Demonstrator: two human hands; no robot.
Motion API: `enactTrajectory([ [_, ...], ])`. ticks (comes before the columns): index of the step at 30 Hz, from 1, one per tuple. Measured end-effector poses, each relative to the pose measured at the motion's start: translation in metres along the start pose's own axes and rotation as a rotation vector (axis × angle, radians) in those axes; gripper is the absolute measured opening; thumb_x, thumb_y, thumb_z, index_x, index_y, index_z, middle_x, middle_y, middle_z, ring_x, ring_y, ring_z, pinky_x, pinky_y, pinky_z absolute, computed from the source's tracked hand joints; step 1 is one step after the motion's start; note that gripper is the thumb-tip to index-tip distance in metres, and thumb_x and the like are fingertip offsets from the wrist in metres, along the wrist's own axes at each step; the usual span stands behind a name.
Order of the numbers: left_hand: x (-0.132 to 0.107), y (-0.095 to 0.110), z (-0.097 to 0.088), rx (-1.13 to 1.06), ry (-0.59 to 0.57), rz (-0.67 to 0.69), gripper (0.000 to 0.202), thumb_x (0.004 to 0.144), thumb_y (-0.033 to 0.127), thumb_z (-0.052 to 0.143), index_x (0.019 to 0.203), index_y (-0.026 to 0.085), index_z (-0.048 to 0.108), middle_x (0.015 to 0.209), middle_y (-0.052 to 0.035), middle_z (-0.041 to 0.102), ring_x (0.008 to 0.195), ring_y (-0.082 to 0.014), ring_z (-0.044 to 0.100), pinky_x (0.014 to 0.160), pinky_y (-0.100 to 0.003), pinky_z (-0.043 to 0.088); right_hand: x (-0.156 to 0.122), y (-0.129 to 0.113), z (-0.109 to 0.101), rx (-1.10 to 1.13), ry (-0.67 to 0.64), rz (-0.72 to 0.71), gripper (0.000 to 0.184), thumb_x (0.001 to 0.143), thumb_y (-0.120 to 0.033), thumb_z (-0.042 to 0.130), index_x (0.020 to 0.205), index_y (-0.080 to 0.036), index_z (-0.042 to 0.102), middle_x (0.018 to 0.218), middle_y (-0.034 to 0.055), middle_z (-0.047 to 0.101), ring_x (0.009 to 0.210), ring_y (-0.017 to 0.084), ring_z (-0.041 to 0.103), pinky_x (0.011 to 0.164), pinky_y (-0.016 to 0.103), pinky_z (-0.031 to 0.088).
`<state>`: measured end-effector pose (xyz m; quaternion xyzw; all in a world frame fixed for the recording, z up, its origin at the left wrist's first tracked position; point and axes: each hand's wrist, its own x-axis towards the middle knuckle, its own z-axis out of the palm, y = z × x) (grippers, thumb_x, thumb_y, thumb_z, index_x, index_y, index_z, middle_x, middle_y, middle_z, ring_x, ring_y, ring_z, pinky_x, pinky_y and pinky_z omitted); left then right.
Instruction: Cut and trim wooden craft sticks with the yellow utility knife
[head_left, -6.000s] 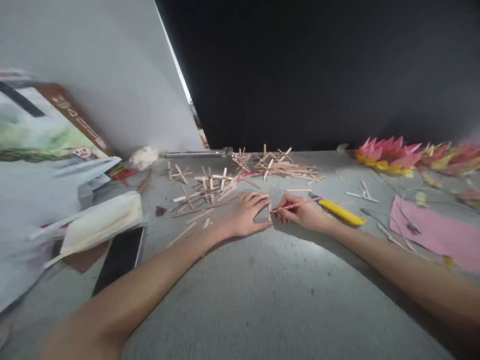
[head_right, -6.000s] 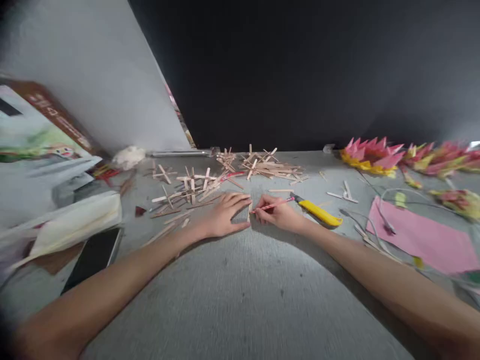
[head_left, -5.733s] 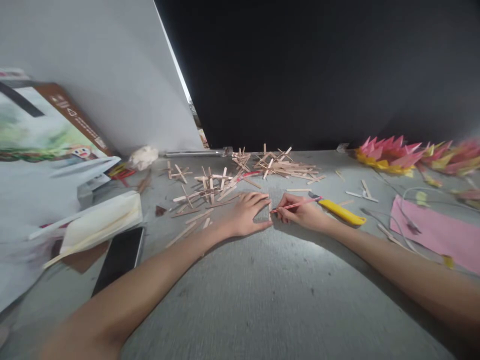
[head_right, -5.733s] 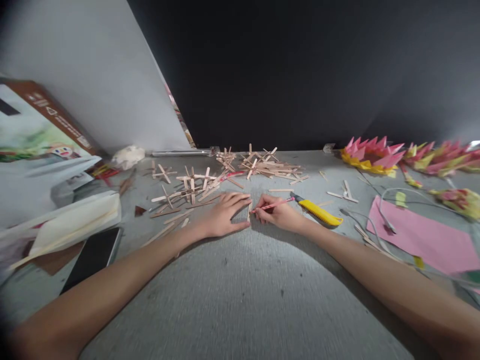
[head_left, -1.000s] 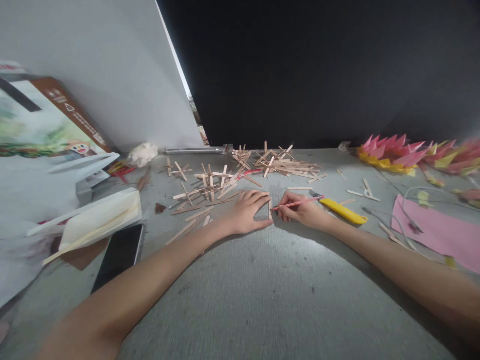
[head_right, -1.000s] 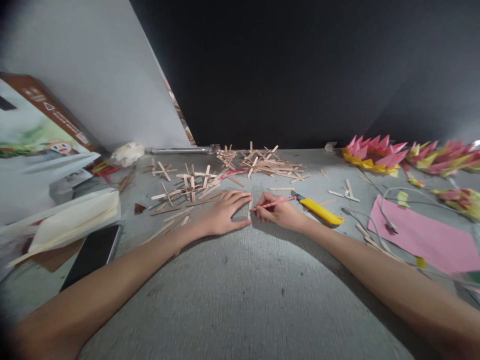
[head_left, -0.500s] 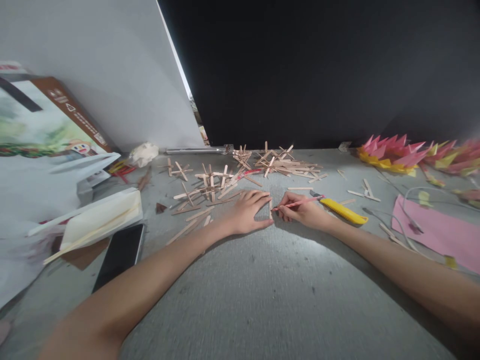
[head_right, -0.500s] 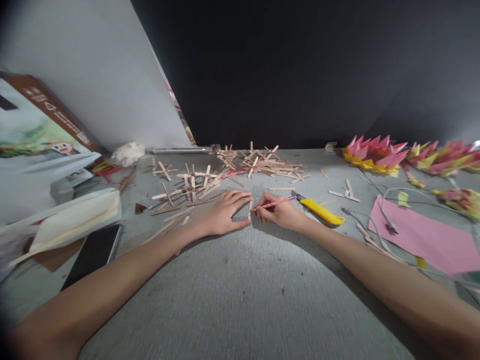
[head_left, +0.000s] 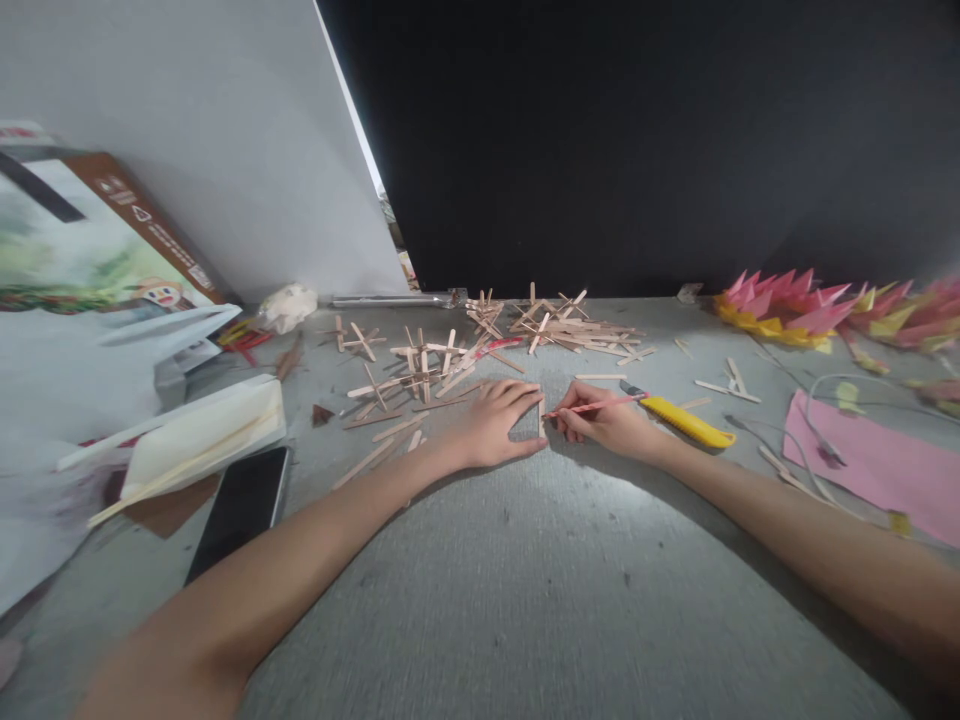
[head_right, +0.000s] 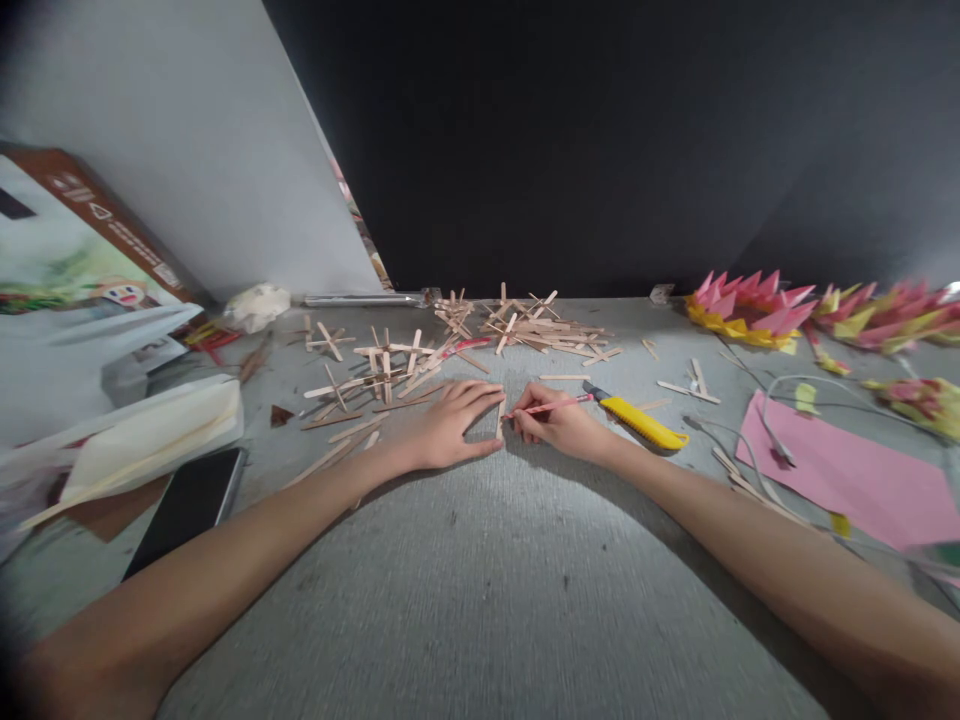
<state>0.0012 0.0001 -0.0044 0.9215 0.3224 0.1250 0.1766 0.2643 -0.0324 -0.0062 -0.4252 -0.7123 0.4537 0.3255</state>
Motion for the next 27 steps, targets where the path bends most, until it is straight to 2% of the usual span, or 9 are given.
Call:
enactTrajectory([
  [14,0.0003,0.0041,-0.0028,-0.003,0.001,-0.004,0.076,0.101,0.071,0.058,0.162,0.025,0.053,0.164,-0.0152,0.053,0.154,-0.04,0.041,0.129,-0.062,0.033,-0.0009,0.0005,-0.0008,-0.017,-0.039,-0.015,0.033,0.102,-0.053,0.066,0.088,-0.024,0.062,0.082,0.0045,0.075,0.067,0.016,0.067,0.061,0.029,0.053],
  [21,-0.0001,0.0034,-0.0021,-0.011,0.02,0.007,0.074,0.101,0.07,0.059,0.162,0.029,0.054,0.163,-0.0139,0.054,0.153,-0.0399,0.044,0.128,-0.062,0.035,-0.0004,0.0005,-0.0004,-0.025,-0.041,-0.014,0.033,0.102,-0.053,0.066,0.088,-0.024,0.061,0.081,0.0038,0.075,0.067,0.016,0.067,0.062,0.03,0.053],
  [27,0.0,0.0034,-0.0029,0.005,0.014,0.014,0.076,0.101,0.071,0.058,0.162,0.026,0.053,0.164,-0.0145,0.054,0.154,-0.0399,0.042,0.128,-0.061,0.035,-0.001,0.0003,-0.0008,-0.014,-0.043,-0.016,0.032,0.102,-0.052,0.067,0.088,-0.024,0.062,0.082,0.0044,0.075,0.067,0.016,0.066,0.062,0.029,0.053],
])
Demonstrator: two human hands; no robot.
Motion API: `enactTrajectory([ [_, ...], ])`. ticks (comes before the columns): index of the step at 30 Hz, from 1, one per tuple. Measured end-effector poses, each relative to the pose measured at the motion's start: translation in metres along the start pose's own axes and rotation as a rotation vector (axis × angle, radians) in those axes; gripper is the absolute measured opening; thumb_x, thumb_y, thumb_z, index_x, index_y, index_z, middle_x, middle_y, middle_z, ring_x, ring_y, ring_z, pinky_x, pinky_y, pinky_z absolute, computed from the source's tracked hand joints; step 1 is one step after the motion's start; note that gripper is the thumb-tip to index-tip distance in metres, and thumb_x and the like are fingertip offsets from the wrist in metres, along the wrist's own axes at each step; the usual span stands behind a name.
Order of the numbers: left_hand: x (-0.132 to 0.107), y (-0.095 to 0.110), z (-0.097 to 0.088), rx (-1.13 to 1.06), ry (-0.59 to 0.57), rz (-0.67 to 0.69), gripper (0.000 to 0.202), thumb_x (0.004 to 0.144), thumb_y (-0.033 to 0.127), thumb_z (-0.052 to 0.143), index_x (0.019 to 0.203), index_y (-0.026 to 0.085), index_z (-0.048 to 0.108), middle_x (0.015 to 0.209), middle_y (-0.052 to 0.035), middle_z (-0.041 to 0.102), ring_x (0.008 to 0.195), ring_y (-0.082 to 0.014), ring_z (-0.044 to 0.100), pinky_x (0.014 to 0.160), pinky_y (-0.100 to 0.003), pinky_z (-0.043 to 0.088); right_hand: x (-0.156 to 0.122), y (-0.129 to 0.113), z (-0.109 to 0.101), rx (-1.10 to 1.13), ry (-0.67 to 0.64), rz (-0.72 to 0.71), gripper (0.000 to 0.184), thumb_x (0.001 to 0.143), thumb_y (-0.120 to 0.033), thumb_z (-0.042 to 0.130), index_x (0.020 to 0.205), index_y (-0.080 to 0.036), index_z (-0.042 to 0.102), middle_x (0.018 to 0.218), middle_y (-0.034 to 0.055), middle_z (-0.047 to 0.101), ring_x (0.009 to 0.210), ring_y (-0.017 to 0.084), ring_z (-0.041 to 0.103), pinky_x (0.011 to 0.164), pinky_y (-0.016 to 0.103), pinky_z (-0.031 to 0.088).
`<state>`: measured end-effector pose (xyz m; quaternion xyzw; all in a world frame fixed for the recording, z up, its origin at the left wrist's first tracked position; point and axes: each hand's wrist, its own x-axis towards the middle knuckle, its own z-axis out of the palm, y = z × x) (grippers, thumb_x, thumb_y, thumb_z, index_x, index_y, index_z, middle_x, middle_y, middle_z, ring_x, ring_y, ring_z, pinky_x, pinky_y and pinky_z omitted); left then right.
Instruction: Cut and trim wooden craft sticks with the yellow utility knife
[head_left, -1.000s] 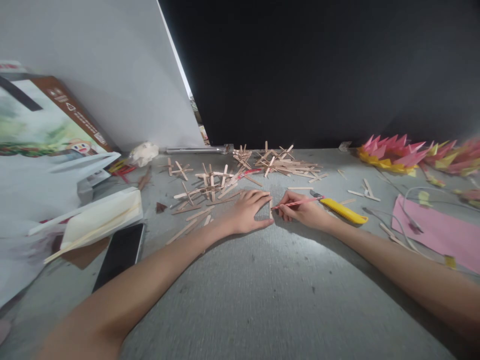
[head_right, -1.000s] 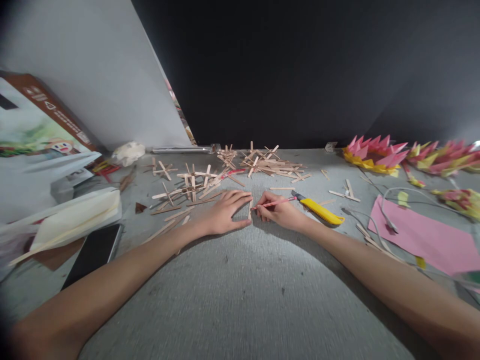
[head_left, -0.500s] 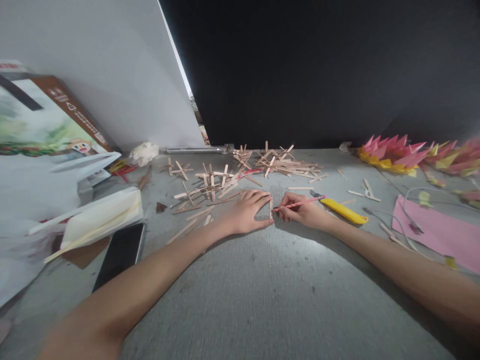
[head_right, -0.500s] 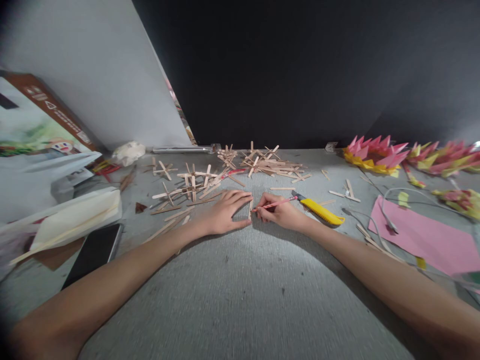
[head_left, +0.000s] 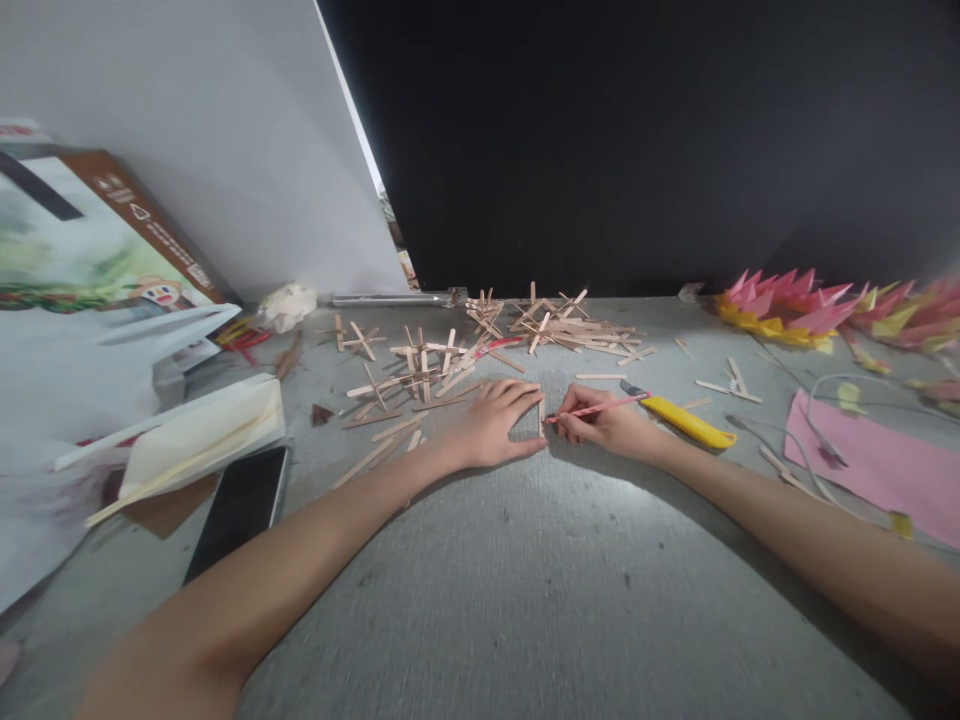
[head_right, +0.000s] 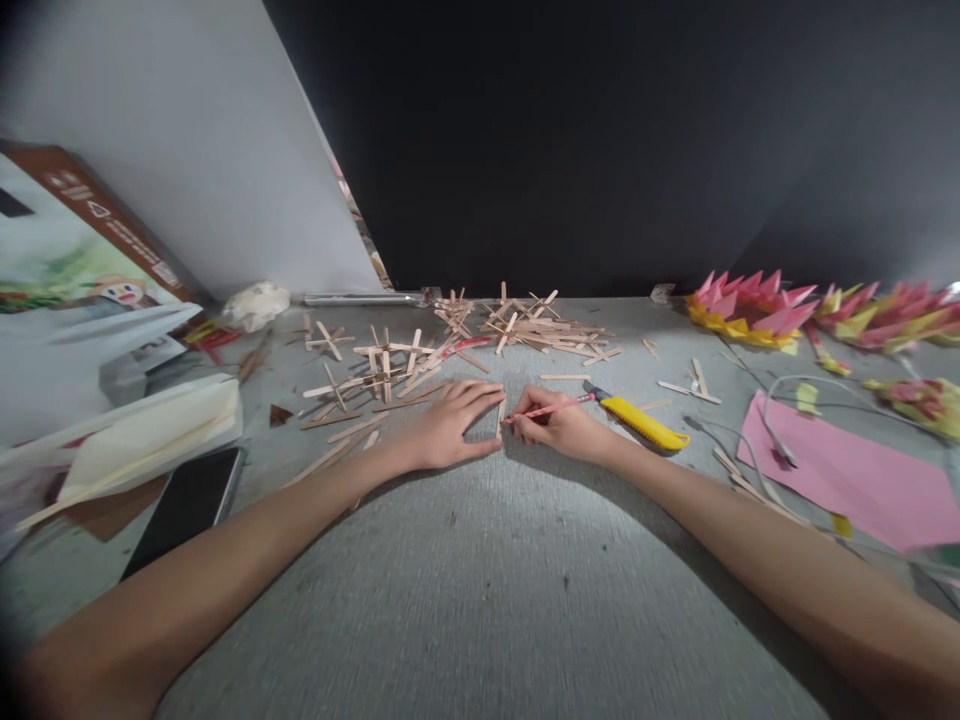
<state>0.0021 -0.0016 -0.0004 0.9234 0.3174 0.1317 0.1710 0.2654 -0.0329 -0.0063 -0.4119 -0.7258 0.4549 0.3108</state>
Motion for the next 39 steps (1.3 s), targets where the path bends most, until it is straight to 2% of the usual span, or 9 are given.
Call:
enactTrajectory([
  [11,-0.0002,0.0004,-0.0001,-0.005,-0.002,-0.006,0.077,0.101,0.072,0.057,0.163,0.027,0.052,0.163,-0.0147,0.054,0.153,-0.0402,0.043,0.129,-0.062,0.033,-0.0012,0.0024,0.0003,0.007,-0.009,0.011,0.032,0.103,-0.052,0.066,0.089,-0.024,0.06,0.082,0.0032,0.073,0.067,0.017,0.066,0.063,0.03,0.052],
  [14,-0.0004,0.0015,-0.0005,-0.015,-0.005,-0.032,0.082,0.1,0.073,0.059,0.165,0.025,0.048,0.163,-0.0165,0.054,0.152,-0.0404,0.044,0.128,-0.062,0.035,-0.0027,-0.0004,0.0002,0.038,-0.009,-0.005,0.031,0.104,-0.053,0.065,0.092,-0.024,0.061,0.086,0.004,0.074,0.07,0.017,0.067,0.065,0.031,0.053],
  [17,-0.0007,0.0028,-0.0014,-0.012,-0.011,-0.046,0.085,0.1,0.073,0.059,0.167,0.024,0.045,0.164,-0.0171,0.053,0.152,-0.0412,0.043,0.128,-0.061,0.035,-0.0034,-0.0039,-0.0002,0.062,0.047,-0.007,0.031,0.105,-0.055,0.062,0.097,-0.025,0.06,0.086,0.0035,0.073,0.069,0.017,0.066,0.065,0.032,0.054],
  [21,0.0001,0.0025,-0.0024,-0.011,-0.018,-0.032,0.079,0.1,0.073,0.058,0.163,0.025,0.051,0.165,-0.0151,0.053,0.153,-0.0413,0.043,0.129,-0.062,0.033,-0.0021,-0.003,0.0003,0.019,0.137,0.018,0.034,0.106,-0.059,0.059,0.098,-0.027,0.059,0.079,0.0016,0.07,0.067,0.018,0.064,0.063,0.032,0.052],
  [26,0.001,-0.0007,-0.0022,-0.077,-0.002,-0.06,0.083,0.094,0.072,0.069,0.157,0.022,0.054,0.161,-0.0179,0.054,0.153,-0.0417,0.044,0.127,-0.062,0.037,-0.0008,0.0021,0.0018,0.001,0.202,0.008,0.036,0.105,-0.061,0.06,0.099,-0.026,0.06,0.078,0.0012,0.069,0.066,0.017,0.061,0.062,0.031,0.049],
  [29,-0.0006,-0.0008,-0.0018,-0.141,0.051,-0.059,0.084,0.091,0.067,0.075,0.158,0.022,0.051,0.158,-0.0188,0.055,0.151,-0.04,0.048,0.125,-0.059,0.042,-0.0007,0.0024,0.0019,0.01,0.257,-0.007,0.038,0.104,-0.062,0.061,0.1,-0.025,0.06,0.079,0.0013,0.068,0.066,0.017,0.061,0.06,0.03,0.047],
  [34,-0.0042,0.0032,-0.0019,-0.203,0.097,-0.046,0.079,0.096,0.056,0.074,0.163,0.028,0.042,0.159,-0.0172,0.056,0.15,-0.0383,0.051,0.123,-0.056,0.044,-0.0009,0.0011,0.0016,-0.011,0.307,-0.017,0.038,0.104,-0.062,0.06,0.1,-0.024,0.06,0.076,0.0006,0.067,0.063,0.016,0.059,0.057,0.029,0.046],
  [39,-0.0043,0.0024,0.0004,-0.242,0.129,-0.014,0.081,0.097,0.044,0.077,0.164,0.029,0.036,0.135,-0.0129,0.071,0.138,-0.0333,0.062,0.123,-0.055,0.042,-0.0014,0.0025,0.0016,-0.03,0.301,-0.033,0.035,0.105,-0.06,0.06,0.101,-0.025,0.061,0.078,0.0011,0.069,0.064,0.017,0.061,0.059,0.03,0.048],
])
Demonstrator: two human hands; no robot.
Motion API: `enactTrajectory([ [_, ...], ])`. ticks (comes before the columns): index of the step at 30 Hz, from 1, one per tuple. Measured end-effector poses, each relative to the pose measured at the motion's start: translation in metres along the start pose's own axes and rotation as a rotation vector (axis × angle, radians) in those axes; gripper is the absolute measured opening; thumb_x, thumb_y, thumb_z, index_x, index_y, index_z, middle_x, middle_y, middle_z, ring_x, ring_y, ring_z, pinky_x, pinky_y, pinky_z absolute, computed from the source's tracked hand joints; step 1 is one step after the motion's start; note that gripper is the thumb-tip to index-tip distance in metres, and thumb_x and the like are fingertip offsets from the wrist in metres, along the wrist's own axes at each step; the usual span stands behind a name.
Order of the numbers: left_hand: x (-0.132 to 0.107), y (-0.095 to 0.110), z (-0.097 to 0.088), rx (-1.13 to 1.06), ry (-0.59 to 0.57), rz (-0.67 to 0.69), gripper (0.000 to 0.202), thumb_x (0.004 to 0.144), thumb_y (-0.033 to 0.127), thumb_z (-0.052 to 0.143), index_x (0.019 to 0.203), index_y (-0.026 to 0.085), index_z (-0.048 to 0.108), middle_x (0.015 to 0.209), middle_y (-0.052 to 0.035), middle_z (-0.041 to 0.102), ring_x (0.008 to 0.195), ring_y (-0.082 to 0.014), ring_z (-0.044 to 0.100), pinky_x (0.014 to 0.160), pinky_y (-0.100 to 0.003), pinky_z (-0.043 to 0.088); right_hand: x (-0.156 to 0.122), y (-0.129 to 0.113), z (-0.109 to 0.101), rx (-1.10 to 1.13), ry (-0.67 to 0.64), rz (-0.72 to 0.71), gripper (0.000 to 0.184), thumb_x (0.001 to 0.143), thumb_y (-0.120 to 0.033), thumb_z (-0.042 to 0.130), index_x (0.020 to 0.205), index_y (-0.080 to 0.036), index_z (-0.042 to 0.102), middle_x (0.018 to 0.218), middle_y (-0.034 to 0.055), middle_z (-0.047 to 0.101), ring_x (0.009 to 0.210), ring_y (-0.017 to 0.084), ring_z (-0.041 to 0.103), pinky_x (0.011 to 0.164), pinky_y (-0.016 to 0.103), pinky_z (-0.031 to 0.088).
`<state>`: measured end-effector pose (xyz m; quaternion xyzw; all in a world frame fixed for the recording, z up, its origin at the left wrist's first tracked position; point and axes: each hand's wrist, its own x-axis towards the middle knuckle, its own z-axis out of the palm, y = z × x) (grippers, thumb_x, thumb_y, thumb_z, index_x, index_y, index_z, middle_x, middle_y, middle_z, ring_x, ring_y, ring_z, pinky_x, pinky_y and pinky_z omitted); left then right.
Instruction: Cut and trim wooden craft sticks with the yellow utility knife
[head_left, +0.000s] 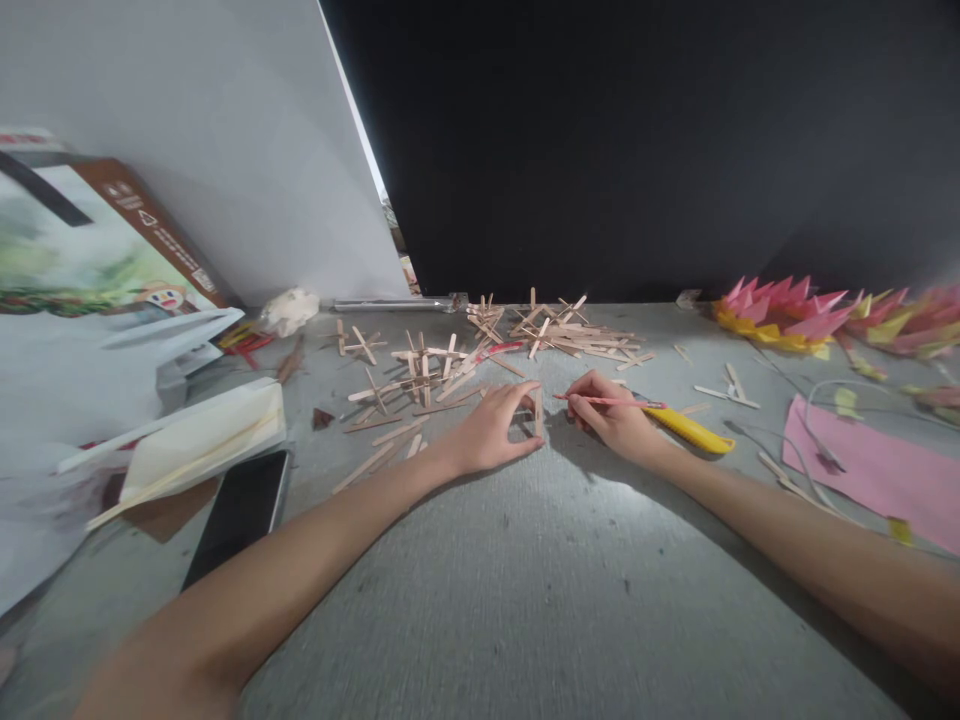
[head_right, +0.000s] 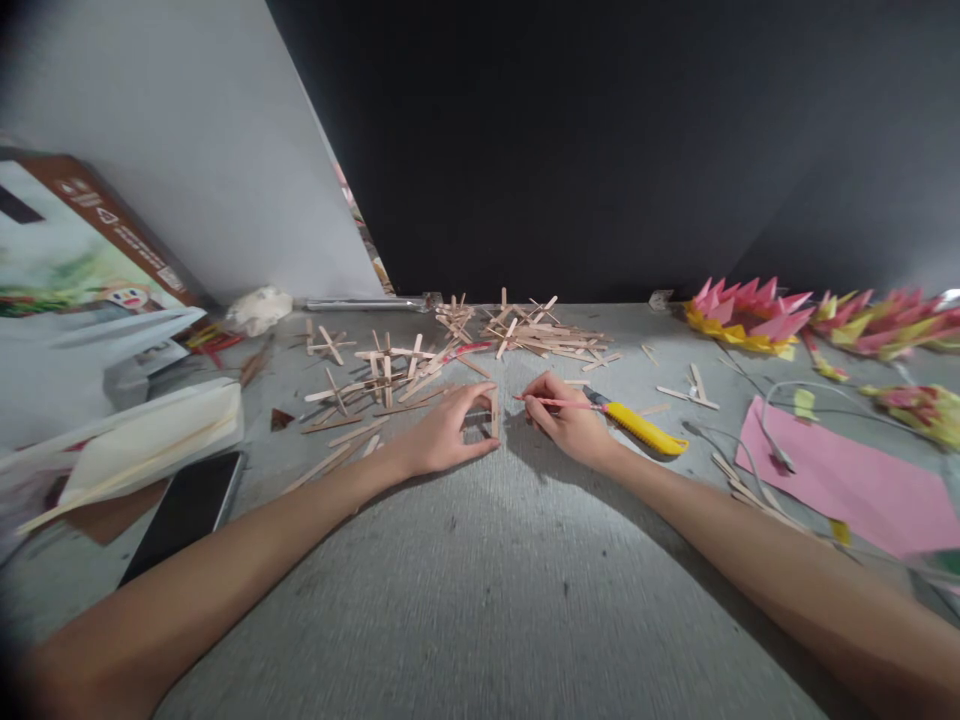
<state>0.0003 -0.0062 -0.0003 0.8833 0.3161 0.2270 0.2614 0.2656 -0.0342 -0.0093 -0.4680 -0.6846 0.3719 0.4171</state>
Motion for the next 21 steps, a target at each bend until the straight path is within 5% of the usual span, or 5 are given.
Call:
enactTrajectory([
  [7,-0.0013,-0.0034,0.0021,-0.008,0.004,0.014,0.08,0.099,0.036,0.075,0.167,0.027,0.034,0.115,-0.0092,0.077,0.138,-0.0335,0.06,0.124,-0.059,0.038,-0.0001,0.0062,0.0008,-0.012,-0.009,-0.008,0.03,0.106,-0.055,0.059,0.104,-0.025,0.062,0.079,0.0009,0.069,0.066,0.017,0.063,0.058,0.029,0.048],
  [14,-0.0018,-0.0029,0.0026,-0.013,0.011,0.052,0.077,0.1,0.027,0.07,0.168,0.026,0.033,0.098,-0.0038,0.076,0.112,-0.027,0.068,0.11,-0.048,0.049,0.0009,0.0036,-0.0003,-0.208,0.016,-0.074,0.021,0.107,-0.044,0.055,0.105,-0.024,0.063,0.079,0.0009,0.07,0.066,0.017,0.063,0.062,0.029,0.049],
  [21,-0.002,-0.0024,0.0029,-0.011,0.008,0.044,0.078,0.101,0.026,0.069,0.17,0.027,0.031,0.098,-0.0031,0.075,0.105,-0.0255,0.07,0.108,-0.049,0.052,0.0035,0.0084,0.0028,-0.399,-0.061,-0.322,0.028,0.106,-0.021,0.052,0.13,-0.023,0.066,0.121,0.0127,0.076,0.108,0.027,0.074,0.095,0.041,0.061],
])
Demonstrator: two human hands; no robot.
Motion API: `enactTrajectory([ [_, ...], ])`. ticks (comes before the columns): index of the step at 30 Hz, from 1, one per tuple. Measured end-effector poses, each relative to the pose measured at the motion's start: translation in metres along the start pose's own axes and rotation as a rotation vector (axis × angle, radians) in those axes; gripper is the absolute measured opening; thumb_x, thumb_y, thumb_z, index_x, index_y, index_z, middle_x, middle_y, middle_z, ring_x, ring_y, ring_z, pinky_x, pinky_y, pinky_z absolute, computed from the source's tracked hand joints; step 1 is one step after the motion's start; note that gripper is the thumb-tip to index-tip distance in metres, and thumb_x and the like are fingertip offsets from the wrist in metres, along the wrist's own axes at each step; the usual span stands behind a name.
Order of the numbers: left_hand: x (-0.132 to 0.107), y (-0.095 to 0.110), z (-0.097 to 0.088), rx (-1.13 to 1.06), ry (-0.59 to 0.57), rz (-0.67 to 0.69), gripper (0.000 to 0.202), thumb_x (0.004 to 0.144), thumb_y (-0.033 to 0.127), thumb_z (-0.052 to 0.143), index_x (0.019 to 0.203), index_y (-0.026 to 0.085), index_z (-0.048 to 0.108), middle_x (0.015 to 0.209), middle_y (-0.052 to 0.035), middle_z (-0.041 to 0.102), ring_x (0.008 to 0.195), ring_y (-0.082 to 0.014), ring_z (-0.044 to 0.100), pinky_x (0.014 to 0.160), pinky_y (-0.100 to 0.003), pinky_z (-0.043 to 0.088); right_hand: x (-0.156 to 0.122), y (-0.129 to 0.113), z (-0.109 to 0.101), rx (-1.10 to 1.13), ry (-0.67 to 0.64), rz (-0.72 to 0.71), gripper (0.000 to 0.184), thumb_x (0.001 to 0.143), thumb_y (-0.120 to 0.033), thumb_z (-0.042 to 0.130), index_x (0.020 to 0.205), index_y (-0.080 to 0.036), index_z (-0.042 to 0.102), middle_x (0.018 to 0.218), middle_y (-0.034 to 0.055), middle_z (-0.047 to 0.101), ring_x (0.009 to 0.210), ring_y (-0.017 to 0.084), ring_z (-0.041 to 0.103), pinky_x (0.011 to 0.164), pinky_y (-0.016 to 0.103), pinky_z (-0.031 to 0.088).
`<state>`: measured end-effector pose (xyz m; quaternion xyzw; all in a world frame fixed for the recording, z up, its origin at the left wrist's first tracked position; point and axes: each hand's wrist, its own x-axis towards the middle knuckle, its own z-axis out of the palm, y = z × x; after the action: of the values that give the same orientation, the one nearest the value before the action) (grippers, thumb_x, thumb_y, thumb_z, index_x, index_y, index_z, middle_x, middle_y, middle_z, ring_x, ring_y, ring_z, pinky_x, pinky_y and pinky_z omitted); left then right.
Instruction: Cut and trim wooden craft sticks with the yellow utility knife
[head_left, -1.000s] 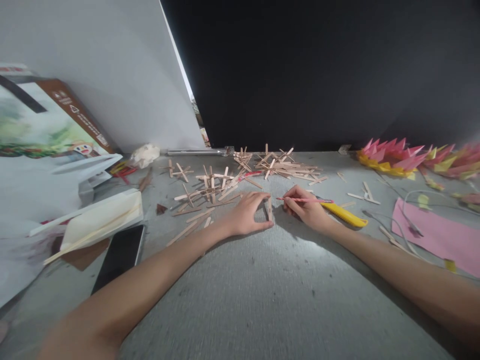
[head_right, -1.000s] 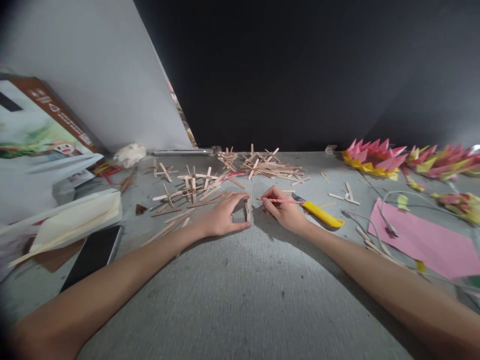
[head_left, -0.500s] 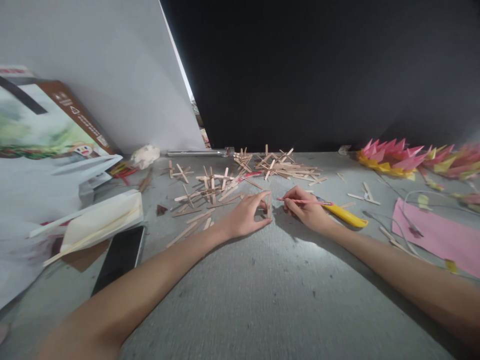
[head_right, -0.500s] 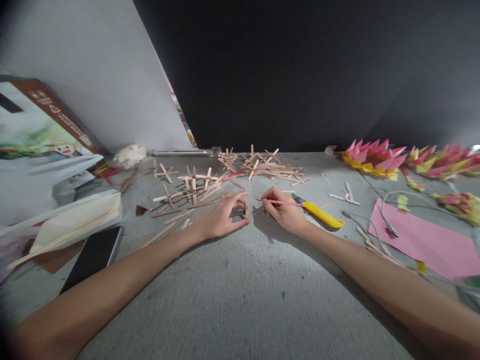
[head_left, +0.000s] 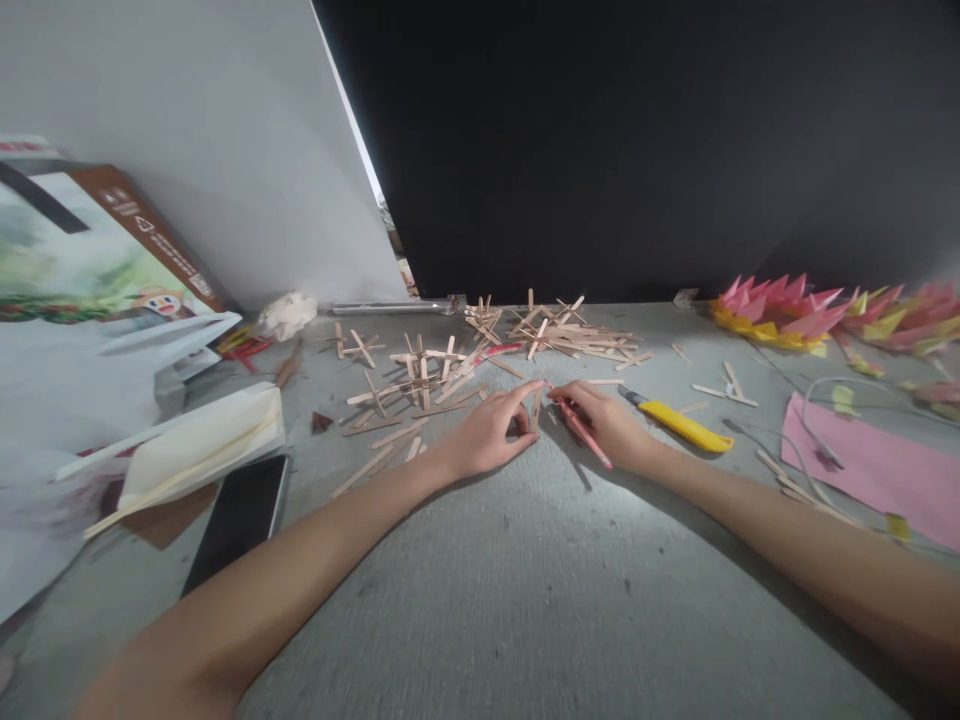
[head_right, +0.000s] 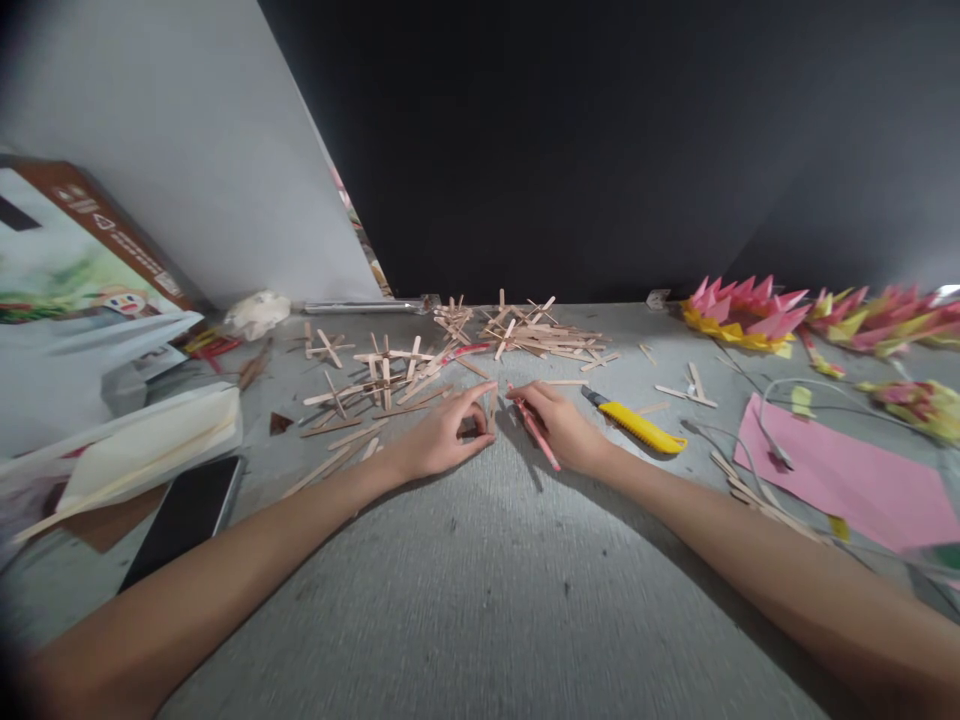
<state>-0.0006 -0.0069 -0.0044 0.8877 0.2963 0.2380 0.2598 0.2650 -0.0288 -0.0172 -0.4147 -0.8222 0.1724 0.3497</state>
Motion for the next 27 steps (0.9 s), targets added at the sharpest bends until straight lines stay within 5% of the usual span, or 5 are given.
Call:
enactTrajectory([
  [4,0.0,-0.001,0.0,0.044,0.035,0.034,0.074,0.102,0.03,0.069,0.168,0.031,0.034,0.12,-0.0088,0.072,0.123,-0.0294,0.067,0.112,-0.052,0.053,0.0,0.004,0.004,-0.062,-0.036,-0.11,0.046,0.098,-0.004,0.047,0.135,-0.023,0.067,0.128,0.0131,0.073,0.122,0.029,0.069,0.106,0.047,0.059],
  [8,0.001,0.0,-0.001,0.055,0.061,0.031,0.076,0.099,0.03,0.073,0.165,0.033,0.037,0.142,-0.0129,0.061,0.139,-0.0328,0.058,0.113,-0.052,0.055,0.001,0.006,0.006,-0.076,-0.024,-0.143,0.043,0.098,-0.004,0.048,0.131,-0.022,0.07,0.128,0.0133,0.073,0.119,0.029,0.07,0.103,0.046,0.061],
  [16,0.002,0.0,-0.002,0.034,0.053,0.041,0.076,0.1,0.032,0.074,0.166,0.036,0.036,0.137,-0.0115,0.062,0.14,-0.0326,0.055,0.112,-0.052,0.056,0.002,0.001,0.006,-0.081,-0.03,-0.149,0.032,0.103,-0.01,0.049,0.118,-0.021,0.074,0.124,0.0139,0.072,0.115,0.029,0.068,0.101,0.047,0.061],
  [27,0.002,-0.005,0.0,0.054,0.06,0.033,0.078,0.101,0.037,0.074,0.167,0.034,0.033,0.14,-0.0134,0.061,0.139,-0.0325,0.057,0.119,-0.056,0.049,-0.002,-0.009,-0.005,0.046,-0.061,-0.219,0.039,0.098,-0.01,0.045,0.117,-0.024,0.076,0.115,0.0121,0.075,0.108,0.026,0.071,0.095,0.044,0.061],
])
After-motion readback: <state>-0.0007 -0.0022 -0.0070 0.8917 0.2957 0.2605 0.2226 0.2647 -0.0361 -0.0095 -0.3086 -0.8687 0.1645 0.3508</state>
